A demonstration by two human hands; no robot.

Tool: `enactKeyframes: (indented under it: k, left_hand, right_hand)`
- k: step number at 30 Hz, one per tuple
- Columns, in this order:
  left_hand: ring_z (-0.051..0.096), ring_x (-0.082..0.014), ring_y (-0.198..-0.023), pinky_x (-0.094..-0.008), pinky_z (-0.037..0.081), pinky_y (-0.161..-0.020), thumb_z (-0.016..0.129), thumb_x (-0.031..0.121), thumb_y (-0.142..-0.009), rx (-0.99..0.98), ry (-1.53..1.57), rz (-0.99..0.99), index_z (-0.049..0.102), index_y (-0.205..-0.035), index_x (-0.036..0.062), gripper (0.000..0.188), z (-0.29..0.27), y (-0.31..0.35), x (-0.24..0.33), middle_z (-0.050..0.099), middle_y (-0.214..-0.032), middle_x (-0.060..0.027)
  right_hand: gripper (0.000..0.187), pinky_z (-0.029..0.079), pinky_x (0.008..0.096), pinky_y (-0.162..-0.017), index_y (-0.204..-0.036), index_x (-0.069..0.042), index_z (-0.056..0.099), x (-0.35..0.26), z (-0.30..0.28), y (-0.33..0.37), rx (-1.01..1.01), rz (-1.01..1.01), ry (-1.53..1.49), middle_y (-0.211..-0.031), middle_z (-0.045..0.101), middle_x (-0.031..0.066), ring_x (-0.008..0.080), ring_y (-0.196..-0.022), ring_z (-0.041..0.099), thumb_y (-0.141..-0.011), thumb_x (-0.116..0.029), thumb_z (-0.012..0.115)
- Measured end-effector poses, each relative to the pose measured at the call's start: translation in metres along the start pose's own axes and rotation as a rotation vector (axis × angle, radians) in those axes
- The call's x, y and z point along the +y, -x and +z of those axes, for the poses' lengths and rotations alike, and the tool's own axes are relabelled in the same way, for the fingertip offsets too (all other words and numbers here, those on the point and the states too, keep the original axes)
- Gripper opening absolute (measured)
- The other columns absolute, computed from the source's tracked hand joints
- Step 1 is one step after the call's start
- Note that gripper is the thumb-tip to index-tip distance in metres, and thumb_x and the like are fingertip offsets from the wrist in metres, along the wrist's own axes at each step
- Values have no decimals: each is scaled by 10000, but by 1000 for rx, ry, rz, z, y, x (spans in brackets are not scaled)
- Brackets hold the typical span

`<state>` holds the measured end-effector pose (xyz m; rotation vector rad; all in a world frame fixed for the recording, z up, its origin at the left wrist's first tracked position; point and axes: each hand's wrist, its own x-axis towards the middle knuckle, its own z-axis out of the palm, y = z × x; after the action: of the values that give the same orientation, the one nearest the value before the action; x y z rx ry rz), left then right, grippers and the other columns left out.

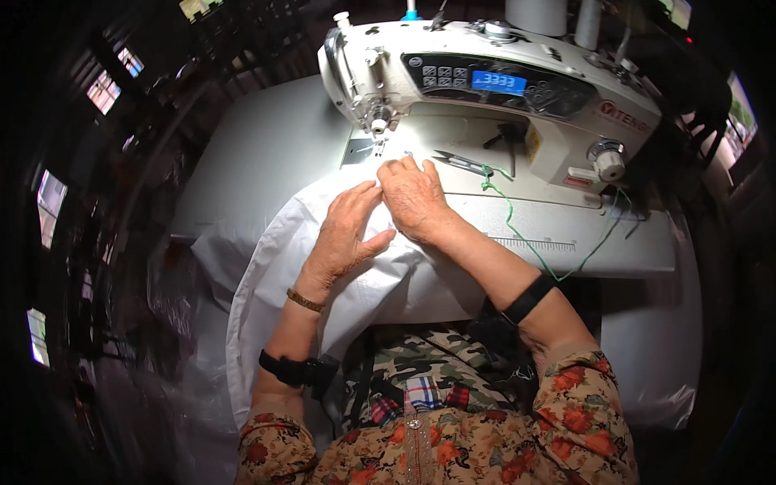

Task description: The person folds the edges of a large white plastic sheet and feeds it through a sewing machine. They repeatedly reposition the material, smoothing the fabric and using small shears to trim the thread between stitching sections.

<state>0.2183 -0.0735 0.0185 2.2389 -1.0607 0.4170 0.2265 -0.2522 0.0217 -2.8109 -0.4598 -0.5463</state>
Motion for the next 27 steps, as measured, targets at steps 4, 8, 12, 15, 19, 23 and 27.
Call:
enactKeyframes:
  k: [4,8,12,15,19,23,27]
  left_hand:
    - [441,-342,-1317,-481,277,-1141,697,387,-768,-127,53,-17,508,-1331,-27,724,-7,-13,-13,480,-1397,-219]
    - [430,-347,-1325,-467,280,-1137,711,397,-754,-179,8,-16,501,-1351,-26,761,-11,-21,-22,473,-1406,-225]
    - [408,-363,-1349,-452,283,-1138,698,441,-776,-244,-34,-19,495,-1379,-9,780,-17,-29,-30,448,-1453,-221]
    - [401,-355,-1361,-456,273,-1144,682,481,-783,-268,-64,-13,491,-1390,1,797,-17,-29,-35,438,-1466,-216]
    - [393,-339,-1373,-469,258,-1151,677,473,-789,-283,-68,-22,496,-1385,7,778,-15,-32,-33,448,-1456,-209]
    - [399,-321,-1370,-485,238,-1162,689,427,-784,-288,-42,-39,513,-1364,12,735,-17,-33,-30,457,-1444,-198]
    - [407,-322,-1360,-487,245,-1156,701,396,-774,-309,-45,-52,521,-1349,17,711,-16,-37,-31,456,-1443,-188]
  right_hand:
    - [253,356,457,-968,-1092,-45,604,5,0,-6,-36,24,-19,-1131,631,111,266,-1129,533,-902,-212,587]
    - [302,319,473,-1000,-1143,-59,604,12,-2,-4,-46,-6,-137,-1158,626,116,268,-1152,517,-956,-286,539]
    - [359,303,485,-1020,-1227,-58,587,13,-1,-8,-75,2,-130,-1229,601,110,265,-1199,485,-960,-291,532]
    - [376,295,476,-1032,-1242,-48,589,15,2,-9,-42,-24,-129,-1248,597,102,265,-1211,476,-956,-286,538]
    - [370,295,467,-1033,-1218,-45,616,17,6,-8,1,-32,-110,-1268,590,99,255,-1226,465,-952,-292,547]
    - [375,300,462,-1030,-1206,-43,620,14,6,-8,3,-25,-96,-1266,592,91,249,-1225,465,-948,-309,560]
    - [391,318,451,-1017,-1191,-37,629,11,0,-10,-33,-3,-85,-1260,597,98,247,-1210,484,-940,-331,574]
